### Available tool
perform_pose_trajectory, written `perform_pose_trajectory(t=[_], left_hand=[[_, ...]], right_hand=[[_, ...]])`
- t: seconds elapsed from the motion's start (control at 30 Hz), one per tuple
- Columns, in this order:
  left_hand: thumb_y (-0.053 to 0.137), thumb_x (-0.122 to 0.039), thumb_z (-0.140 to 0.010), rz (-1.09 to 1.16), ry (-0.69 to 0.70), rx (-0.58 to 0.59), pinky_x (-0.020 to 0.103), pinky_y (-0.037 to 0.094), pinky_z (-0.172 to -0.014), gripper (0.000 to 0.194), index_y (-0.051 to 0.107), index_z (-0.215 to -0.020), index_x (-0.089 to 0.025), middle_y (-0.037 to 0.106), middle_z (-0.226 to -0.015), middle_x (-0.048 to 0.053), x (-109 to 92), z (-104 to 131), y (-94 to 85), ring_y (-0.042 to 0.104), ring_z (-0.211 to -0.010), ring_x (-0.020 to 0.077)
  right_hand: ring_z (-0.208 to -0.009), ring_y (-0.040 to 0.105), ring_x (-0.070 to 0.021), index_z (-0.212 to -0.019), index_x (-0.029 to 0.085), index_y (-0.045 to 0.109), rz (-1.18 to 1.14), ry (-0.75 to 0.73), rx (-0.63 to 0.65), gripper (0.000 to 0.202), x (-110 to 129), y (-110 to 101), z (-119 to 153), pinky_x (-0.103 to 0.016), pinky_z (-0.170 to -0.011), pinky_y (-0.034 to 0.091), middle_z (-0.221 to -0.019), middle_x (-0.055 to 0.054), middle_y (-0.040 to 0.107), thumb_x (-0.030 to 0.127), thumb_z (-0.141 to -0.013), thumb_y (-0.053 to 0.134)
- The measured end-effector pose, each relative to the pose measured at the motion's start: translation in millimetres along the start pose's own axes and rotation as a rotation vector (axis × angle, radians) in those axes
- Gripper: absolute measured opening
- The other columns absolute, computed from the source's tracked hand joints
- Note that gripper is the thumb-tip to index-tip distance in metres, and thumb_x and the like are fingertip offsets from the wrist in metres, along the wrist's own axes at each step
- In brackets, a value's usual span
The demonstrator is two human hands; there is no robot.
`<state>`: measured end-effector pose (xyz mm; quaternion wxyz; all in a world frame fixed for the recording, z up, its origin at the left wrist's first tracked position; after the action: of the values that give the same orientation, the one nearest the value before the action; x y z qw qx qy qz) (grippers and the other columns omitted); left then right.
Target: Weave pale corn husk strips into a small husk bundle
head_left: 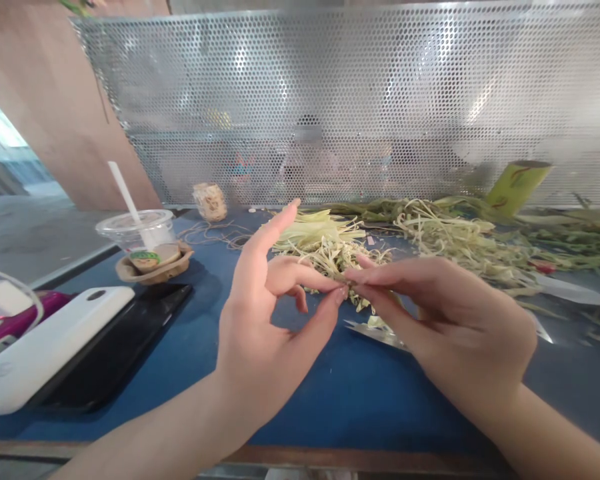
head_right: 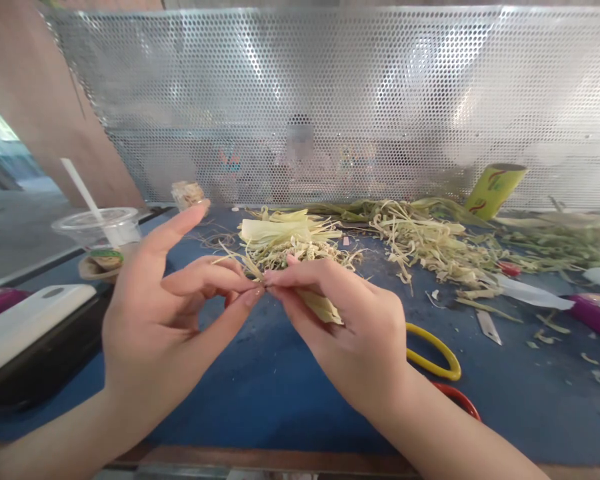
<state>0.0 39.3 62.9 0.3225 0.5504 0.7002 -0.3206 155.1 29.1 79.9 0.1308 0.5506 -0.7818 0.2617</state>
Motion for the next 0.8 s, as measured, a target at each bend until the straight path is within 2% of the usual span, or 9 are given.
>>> perform_pose_trajectory(t=[0.13,0.23,0.33,0.4,0.47,0.6,0.7,0.8], left_hand=[[0.066,-0.006,-0.069,-0.269,0.339,0.006,0.036,0.044,-0.085,0.075,0.035,-0.134,-0.029,0.069,-0.078,-0.002,-24,7,2.0,0.060,-0.082,0.0184],[0.066,-0.003,-0.068,-0.291,0.453,0.056,0.036,0.044,-0.086,0.086,0.026,-0.137,-0.036,0.069,-0.080,-0.005,-33,11,8.0,0.061,-0.080,0.0174],[0.067,-0.003,-0.066,-0.219,0.373,0.036,0.036,0.046,-0.082,0.090,0.025,-0.137,-0.039,0.070,-0.080,-0.006,-33,7,5.6,0.062,-0.081,0.0184],[0.069,-0.005,-0.065,-0.161,0.232,0.021,0.036,0.046,-0.080,0.086,0.030,-0.134,-0.038,0.069,-0.073,-0.006,-26,2,2.6,0.063,-0.081,0.0195],[0.071,-0.007,-0.064,-0.107,0.122,0.073,0.034,0.048,-0.073,0.085,0.032,-0.134,-0.035,0.069,-0.070,-0.005,-19,-1,5.6,0.063,-0.080,0.0211],[0.071,-0.010,-0.065,-0.043,0.070,0.021,0.033,0.048,-0.065,0.081,0.035,-0.133,-0.038,0.068,-0.070,-0.003,-13,-1,-1.3,0.063,-0.078,0.0219],[0.070,-0.009,-0.066,-0.042,0.055,0.039,0.033,0.048,-0.063,0.083,0.033,-0.133,-0.040,0.066,-0.068,-0.003,-10,0,0.0,0.063,-0.075,0.0214],[0.071,-0.008,-0.064,-0.044,0.048,0.035,0.034,0.048,-0.062,0.072,0.046,-0.125,-0.038,0.066,-0.069,-0.002,-10,0,1.0,0.062,-0.075,0.0214]], right_hand=[[-0.075,0.070,-0.0133,-0.086,0.020,0.060,-0.084,0.102,-0.019,0.020,-7,-1,-1,-0.018,-0.068,0.059,-0.082,0.001,0.071,0.008,-0.072,0.066],[-0.071,0.070,-0.0137,-0.082,0.020,0.061,-0.089,0.152,-0.038,0.018,-9,-2,-2,-0.017,-0.064,0.060,-0.077,0.002,0.072,0.009,-0.070,0.067],[-0.067,0.070,-0.0152,-0.079,0.020,0.061,-0.105,0.148,-0.055,0.017,-9,-3,-3,-0.018,-0.060,0.061,-0.073,0.001,0.072,0.009,-0.069,0.069],[-0.065,0.070,-0.0157,-0.079,0.019,0.061,-0.125,0.137,-0.059,0.018,-9,-3,-4,-0.018,-0.058,0.061,-0.072,0.001,0.072,0.008,-0.068,0.069],[-0.064,0.070,-0.0161,-0.080,0.019,0.062,-0.143,0.137,-0.049,0.019,-10,-2,-5,-0.019,-0.057,0.061,-0.072,0.000,0.072,0.008,-0.068,0.070],[-0.065,0.070,-0.0164,-0.082,0.020,0.062,-0.163,0.145,-0.011,0.017,-11,0,-5,-0.018,-0.055,0.061,-0.073,0.000,0.072,0.011,-0.070,0.069],[-0.065,0.070,-0.0159,-0.082,0.020,0.061,-0.146,0.131,0.002,0.018,-10,0,-5,-0.016,-0.054,0.060,-0.072,0.001,0.072,0.010,-0.069,0.069],[-0.063,0.070,-0.0153,-0.081,0.020,0.061,-0.114,0.121,-0.003,0.018,-9,-1,-5,-0.016,-0.053,0.060,-0.072,0.001,0.072,0.010,-0.068,0.070]])
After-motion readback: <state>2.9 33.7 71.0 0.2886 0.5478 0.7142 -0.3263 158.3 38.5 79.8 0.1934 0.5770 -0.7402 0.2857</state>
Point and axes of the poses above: each hand's wrist, its own z-axis away from the middle knuckle, its own y-axis out of the palm, x = y × z, the point moved 9 cm from there along -z, towards the middle knuckle
